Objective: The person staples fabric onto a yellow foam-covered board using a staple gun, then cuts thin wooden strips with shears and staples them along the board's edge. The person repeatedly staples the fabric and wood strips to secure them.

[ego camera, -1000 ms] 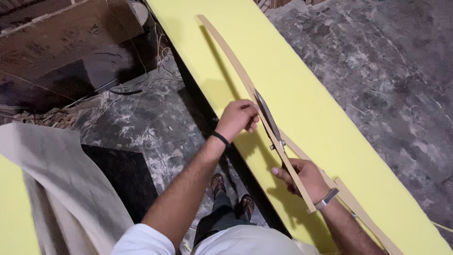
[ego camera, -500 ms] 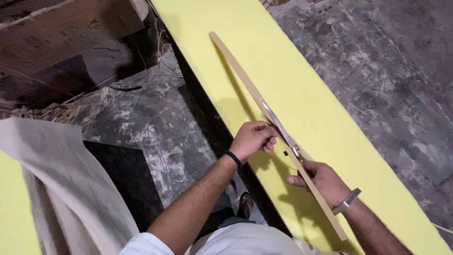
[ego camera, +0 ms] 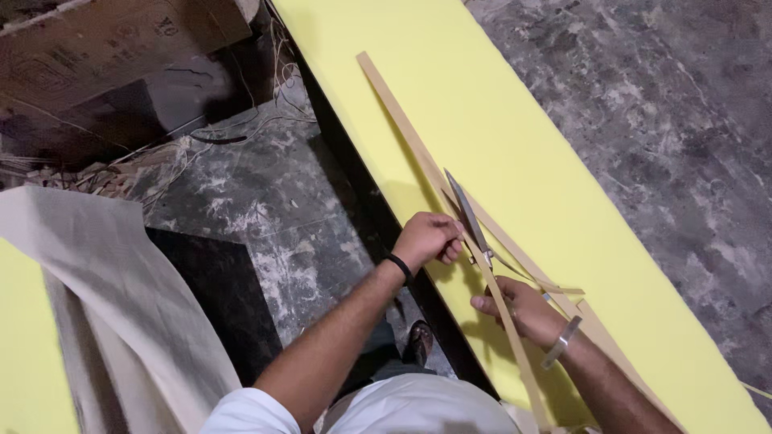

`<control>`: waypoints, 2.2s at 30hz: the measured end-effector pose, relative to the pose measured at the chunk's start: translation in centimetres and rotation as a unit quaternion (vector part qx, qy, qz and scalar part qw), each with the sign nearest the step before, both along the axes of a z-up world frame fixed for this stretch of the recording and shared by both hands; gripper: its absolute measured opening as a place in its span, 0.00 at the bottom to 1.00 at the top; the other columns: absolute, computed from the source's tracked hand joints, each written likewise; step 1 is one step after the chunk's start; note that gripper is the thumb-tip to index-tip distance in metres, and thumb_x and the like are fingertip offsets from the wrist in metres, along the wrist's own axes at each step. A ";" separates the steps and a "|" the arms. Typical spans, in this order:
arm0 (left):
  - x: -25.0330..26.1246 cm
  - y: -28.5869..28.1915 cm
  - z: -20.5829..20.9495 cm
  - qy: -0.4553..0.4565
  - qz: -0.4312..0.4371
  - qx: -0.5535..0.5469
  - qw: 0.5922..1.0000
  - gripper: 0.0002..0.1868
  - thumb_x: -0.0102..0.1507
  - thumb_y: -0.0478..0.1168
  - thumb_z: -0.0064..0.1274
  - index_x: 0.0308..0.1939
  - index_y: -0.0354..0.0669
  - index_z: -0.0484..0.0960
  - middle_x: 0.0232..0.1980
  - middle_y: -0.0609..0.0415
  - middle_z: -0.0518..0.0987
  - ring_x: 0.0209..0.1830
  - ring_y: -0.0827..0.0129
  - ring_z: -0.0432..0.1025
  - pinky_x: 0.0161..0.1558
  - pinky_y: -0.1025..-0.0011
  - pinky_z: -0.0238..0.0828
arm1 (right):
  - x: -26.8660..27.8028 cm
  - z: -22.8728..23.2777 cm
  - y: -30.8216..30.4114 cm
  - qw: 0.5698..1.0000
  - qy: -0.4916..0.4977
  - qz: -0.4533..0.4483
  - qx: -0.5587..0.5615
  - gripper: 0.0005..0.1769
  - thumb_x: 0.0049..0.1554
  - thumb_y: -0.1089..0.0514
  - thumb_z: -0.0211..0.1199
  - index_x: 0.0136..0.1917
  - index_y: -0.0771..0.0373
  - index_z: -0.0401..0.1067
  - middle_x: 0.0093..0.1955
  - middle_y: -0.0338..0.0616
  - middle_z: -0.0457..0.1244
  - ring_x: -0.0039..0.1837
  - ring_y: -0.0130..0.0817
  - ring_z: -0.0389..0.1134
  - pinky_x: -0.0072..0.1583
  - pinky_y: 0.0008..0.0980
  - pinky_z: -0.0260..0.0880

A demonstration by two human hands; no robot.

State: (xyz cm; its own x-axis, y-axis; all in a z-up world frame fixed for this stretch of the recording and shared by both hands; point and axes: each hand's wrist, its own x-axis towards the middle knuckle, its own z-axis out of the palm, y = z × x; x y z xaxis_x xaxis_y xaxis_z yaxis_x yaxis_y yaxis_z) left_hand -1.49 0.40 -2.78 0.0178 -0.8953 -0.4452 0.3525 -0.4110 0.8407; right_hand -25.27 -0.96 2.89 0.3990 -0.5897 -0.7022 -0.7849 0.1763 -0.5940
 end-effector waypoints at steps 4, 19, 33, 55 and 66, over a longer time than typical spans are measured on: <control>-0.2 0.1 -0.2 -0.012 -0.008 -0.001 1.000 0.14 0.69 0.41 0.53 0.36 0.30 0.81 0.28 0.52 0.79 0.23 0.70 0.74 0.27 0.71 0.75 | 0.0 -0.4 -0.8 0.999 0.029 0.035 -0.025 0.23 0.48 0.39 0.73 0.39 0.62 0.77 0.28 0.36 0.62 0.33 0.27 0.62 0.37 0.32 0.64; 1.8 -2.2 -1.0 0.020 0.043 0.003 0.999 0.13 0.68 0.39 0.51 0.34 0.31 0.79 0.26 0.50 0.78 0.20 0.69 0.73 0.23 0.70 0.73 | 1.7 -0.4 -0.7 0.998 -0.001 -0.058 0.034 0.19 0.53 0.40 0.68 0.42 0.58 0.77 0.29 0.35 0.60 0.31 0.25 0.60 0.35 0.29 0.64; 4.8 -3.0 0.6 0.014 0.079 -0.011 0.997 0.11 0.67 0.38 0.52 0.35 0.32 0.79 0.27 0.52 0.78 0.22 0.71 0.74 0.26 0.71 0.74 | 2.9 -0.3 -0.4 0.997 -0.019 -0.078 0.007 0.19 0.52 0.46 0.72 0.38 0.65 0.78 0.24 0.36 0.58 0.26 0.27 0.57 0.30 0.32 0.59; 7.7 -5.7 -1.5 -0.023 0.039 -0.012 0.999 0.08 0.67 0.34 0.48 0.41 0.31 0.81 0.30 0.49 0.81 0.25 0.69 0.77 0.30 0.70 0.80 | 5.2 -1.9 -3.6 0.998 -0.039 -0.041 0.014 0.25 0.54 0.40 0.69 0.40 0.67 0.74 0.29 0.37 0.59 0.31 0.27 0.60 0.34 0.31 0.63; 7.1 -4.3 -1.1 0.000 0.037 -0.018 0.999 0.09 0.67 0.35 0.52 0.39 0.31 0.82 0.31 0.48 0.82 0.27 0.69 0.78 0.31 0.70 0.79 | 6.3 -1.6 -4.8 0.999 0.029 -0.007 -0.020 0.27 0.51 0.42 0.74 0.43 0.72 0.78 0.26 0.40 0.62 0.27 0.30 0.63 0.32 0.32 0.65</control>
State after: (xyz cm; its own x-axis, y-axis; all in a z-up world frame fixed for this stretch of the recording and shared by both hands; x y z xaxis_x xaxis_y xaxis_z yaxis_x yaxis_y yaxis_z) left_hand 5.58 -3.94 -3.89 0.0836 -0.9068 -0.4132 0.3808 -0.3541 0.8542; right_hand -19.00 -5.74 1.26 0.3488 -0.6235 -0.6997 -0.8162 0.1648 -0.5537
